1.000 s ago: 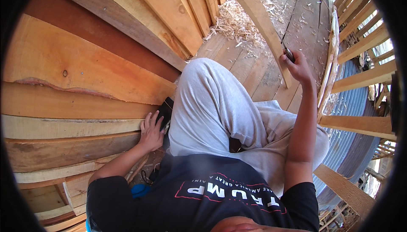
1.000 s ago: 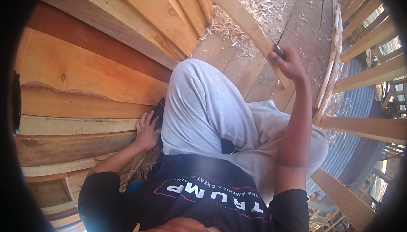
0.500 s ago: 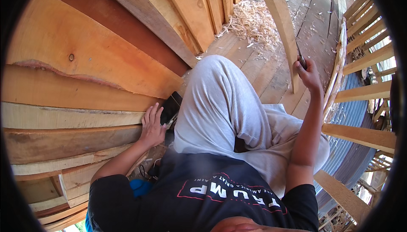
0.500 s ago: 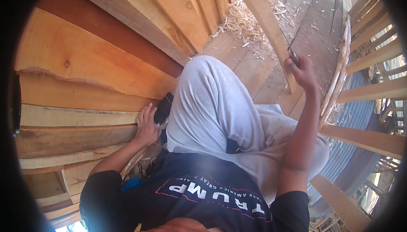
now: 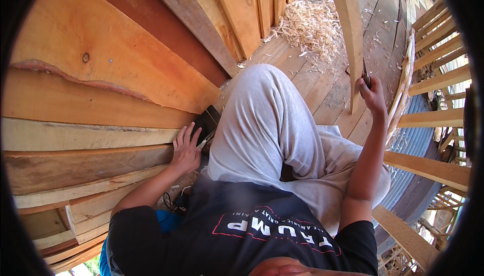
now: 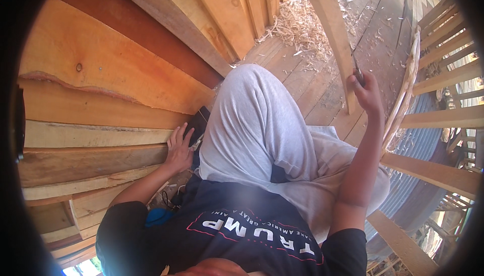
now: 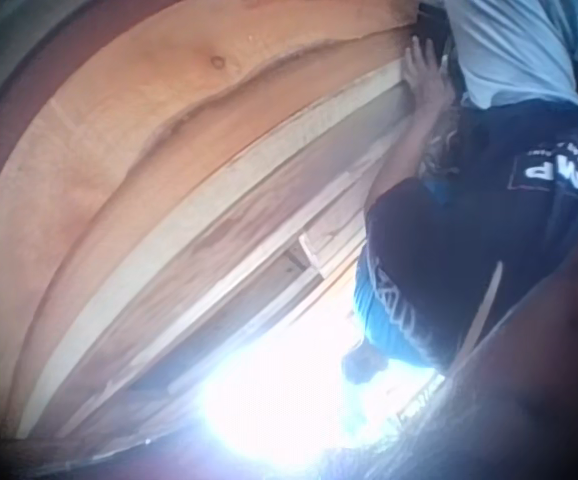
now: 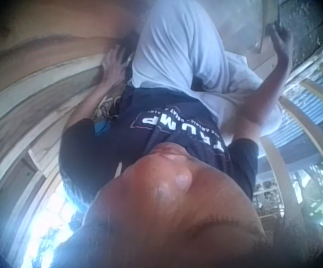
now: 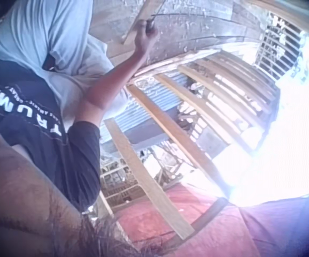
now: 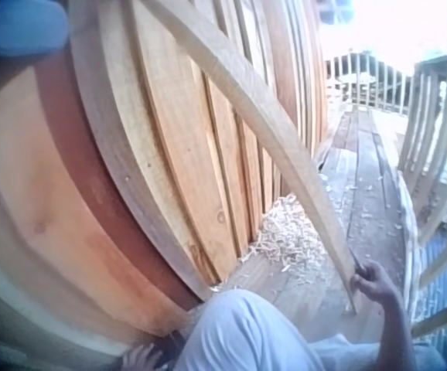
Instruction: The person sits cross-legged on a wooden floor and uses a knife to shave and shape a thin, curved wooden strip. They repeatedly scrape the surface to remove shavings and refine the edges of the strip.
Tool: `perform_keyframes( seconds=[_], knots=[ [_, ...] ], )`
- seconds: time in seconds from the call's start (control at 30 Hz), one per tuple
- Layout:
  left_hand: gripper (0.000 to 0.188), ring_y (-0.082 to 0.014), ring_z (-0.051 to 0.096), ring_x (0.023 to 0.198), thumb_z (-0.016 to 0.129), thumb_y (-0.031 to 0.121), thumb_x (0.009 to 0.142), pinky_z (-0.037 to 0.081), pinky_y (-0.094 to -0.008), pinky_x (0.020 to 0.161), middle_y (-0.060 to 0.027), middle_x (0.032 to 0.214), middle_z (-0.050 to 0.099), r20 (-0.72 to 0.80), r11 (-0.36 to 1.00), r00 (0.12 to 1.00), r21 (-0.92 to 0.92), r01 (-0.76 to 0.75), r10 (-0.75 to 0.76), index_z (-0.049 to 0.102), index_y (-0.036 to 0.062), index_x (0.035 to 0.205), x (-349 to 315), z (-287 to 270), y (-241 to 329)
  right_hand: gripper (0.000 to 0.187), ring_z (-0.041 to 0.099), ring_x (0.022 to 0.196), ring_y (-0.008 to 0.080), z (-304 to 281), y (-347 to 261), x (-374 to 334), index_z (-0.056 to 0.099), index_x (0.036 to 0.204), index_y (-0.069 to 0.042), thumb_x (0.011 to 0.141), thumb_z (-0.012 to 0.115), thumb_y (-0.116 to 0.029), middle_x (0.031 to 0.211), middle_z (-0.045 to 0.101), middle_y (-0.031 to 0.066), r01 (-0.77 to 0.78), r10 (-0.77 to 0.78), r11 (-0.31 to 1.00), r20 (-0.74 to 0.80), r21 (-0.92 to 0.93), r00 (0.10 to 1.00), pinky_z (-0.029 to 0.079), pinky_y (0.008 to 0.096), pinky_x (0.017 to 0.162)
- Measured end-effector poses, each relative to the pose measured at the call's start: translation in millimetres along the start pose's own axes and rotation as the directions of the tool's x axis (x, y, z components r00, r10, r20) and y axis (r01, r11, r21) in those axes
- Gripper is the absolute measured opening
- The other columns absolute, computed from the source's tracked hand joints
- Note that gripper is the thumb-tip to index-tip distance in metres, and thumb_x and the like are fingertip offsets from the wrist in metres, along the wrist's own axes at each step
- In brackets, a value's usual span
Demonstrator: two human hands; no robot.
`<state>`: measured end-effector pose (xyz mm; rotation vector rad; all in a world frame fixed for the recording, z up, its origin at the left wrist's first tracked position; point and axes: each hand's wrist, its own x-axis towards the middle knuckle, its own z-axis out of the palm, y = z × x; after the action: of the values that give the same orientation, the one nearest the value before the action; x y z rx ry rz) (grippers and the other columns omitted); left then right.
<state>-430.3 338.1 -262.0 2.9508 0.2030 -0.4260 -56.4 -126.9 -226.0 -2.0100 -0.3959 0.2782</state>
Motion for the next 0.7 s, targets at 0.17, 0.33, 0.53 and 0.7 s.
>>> perform_keyframes(
  seconds=[0.17,0.33,0.53,0.7],
  knots=[
    [0.069,-0.0441,0.019,0.138,0.057,0.01,0.081,0.019,-0.057,0.11,-0.0203,0.152,0.019,-0.043,0.998,0.999,-0.049,0.026,-0.028,0.03,0.004,0.144,0.5,2.1,0.9,0.03,0.04,0.062,0.0014,0.1,-0.8,-0.4,0.061,0.086,-0.006,0.09,0.065,-0.036,0.067,0.046,-0.0097,-0.004,0.004,1.0,0.005,0.001,1.0,0.031,0.0224,0.054],
    [0.07,-0.0432,0.02,0.138,0.057,0.009,0.081,0.019,-0.056,0.11,-0.0206,0.151,0.021,-0.092,0.997,0.996,-0.072,-0.001,-0.006,0.028,0.0021,0.144,1.5,1.0,0.0,0.032,0.04,0.062,0.0012,0.3,0.6,-0.2,0.06,0.088,-0.006,0.09,0.066,-0.037,0.068,0.047,-0.01,-0.011,0.011,1.0,0.0,0.022,1.0,0.031,0.0218,0.054],
    [0.072,-0.0423,0.023,0.136,0.058,0.014,0.08,0.019,-0.055,0.11,-0.0199,0.152,0.021,-0.111,0.998,0.994,-0.064,-0.024,0.017,0.028,0.0002,0.144,2.5,5.1,-1.9,0.032,0.041,0.063,0.0011,1.4,2.1,-0.2,0.061,0.089,-0.005,0.09,0.066,-0.036,0.069,0.048,-0.0099,-0.015,0.015,1.0,-0.008,0.025,1.0,0.032,0.0214,0.055],
    [0.072,-0.0428,0.023,0.136,0.059,0.014,0.08,0.019,-0.0551,0.11,-0.0207,0.152,0.022,-0.131,0.998,0.991,-0.058,-0.04,0.032,0.028,-0.0005,0.143,1.2,9.2,-3.7,0.031,0.04,0.063,0.001,3.1,-3.2,-1.9,0.06,0.088,-0.005,0.091,0.065,-0.035,0.069,0.047,-0.0098,-0.012,0.012,0.999,-0.011,0.03,1.0,0.031,0.0215,0.055]
  ],
)
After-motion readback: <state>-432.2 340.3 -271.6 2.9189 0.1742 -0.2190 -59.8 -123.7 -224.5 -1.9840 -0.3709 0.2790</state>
